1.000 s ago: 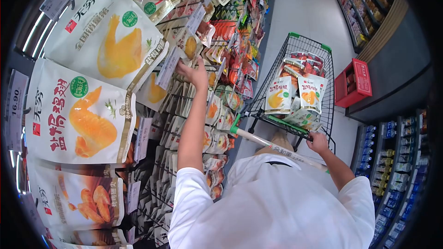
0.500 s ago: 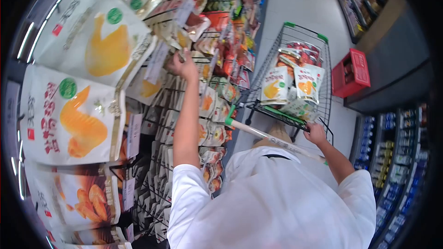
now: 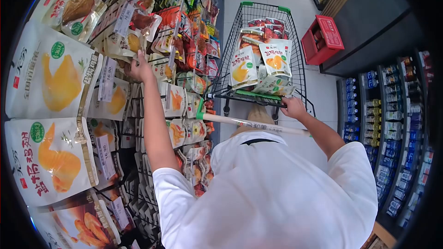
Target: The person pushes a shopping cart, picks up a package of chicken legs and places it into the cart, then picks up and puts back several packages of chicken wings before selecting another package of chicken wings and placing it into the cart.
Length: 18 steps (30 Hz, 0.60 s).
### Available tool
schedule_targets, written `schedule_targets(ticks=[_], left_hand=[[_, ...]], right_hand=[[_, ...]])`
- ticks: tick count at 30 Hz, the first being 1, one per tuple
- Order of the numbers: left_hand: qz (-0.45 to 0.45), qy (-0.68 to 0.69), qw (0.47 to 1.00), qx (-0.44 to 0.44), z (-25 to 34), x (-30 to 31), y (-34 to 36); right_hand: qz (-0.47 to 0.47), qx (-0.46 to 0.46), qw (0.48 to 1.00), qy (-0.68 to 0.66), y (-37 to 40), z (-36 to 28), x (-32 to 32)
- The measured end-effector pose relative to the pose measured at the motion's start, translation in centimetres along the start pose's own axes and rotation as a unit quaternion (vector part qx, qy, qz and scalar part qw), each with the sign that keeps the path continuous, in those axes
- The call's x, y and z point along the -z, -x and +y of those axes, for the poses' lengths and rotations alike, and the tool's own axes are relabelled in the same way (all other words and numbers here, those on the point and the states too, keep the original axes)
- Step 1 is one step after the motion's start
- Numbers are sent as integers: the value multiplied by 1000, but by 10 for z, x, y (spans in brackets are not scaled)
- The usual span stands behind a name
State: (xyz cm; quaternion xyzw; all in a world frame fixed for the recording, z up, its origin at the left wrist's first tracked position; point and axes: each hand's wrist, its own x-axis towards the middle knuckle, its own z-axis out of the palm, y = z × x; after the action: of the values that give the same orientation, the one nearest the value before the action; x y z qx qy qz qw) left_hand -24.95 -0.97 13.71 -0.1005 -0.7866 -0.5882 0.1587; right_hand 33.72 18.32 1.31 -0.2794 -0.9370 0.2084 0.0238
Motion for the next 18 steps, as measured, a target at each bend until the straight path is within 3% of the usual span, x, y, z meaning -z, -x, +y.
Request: schedule_targets(ticks=[6,9,10,12,13,14,17,18], left_hand=[[121,-152,971,-140,70,18,60],[131,-93,975,-156,85,24,78],[177,-184,940,-227,89,26,83],[46,34,993,-104,91,25,92],[-21,143,989,-39,92,25,96],[-15,106,993,-51,94,25,100],[-70,240,968,6,128,27,121],[-85,227,970,15,128,30,122]], right_hand=[[-11,-11,1000,-16,-1,-3,3],[-13,-4,1000,1,-2,-4,3],[-2,6,1000,5,-2,-3,2],[5,10,1000,2,-1,-2,1],[9,12,1000,1,-1,-1,1],[13,15,1000,-1,-1,-1,0],[26,21,999,-8,0,-3,1],[29,21,999,-10,1,-5,4]])
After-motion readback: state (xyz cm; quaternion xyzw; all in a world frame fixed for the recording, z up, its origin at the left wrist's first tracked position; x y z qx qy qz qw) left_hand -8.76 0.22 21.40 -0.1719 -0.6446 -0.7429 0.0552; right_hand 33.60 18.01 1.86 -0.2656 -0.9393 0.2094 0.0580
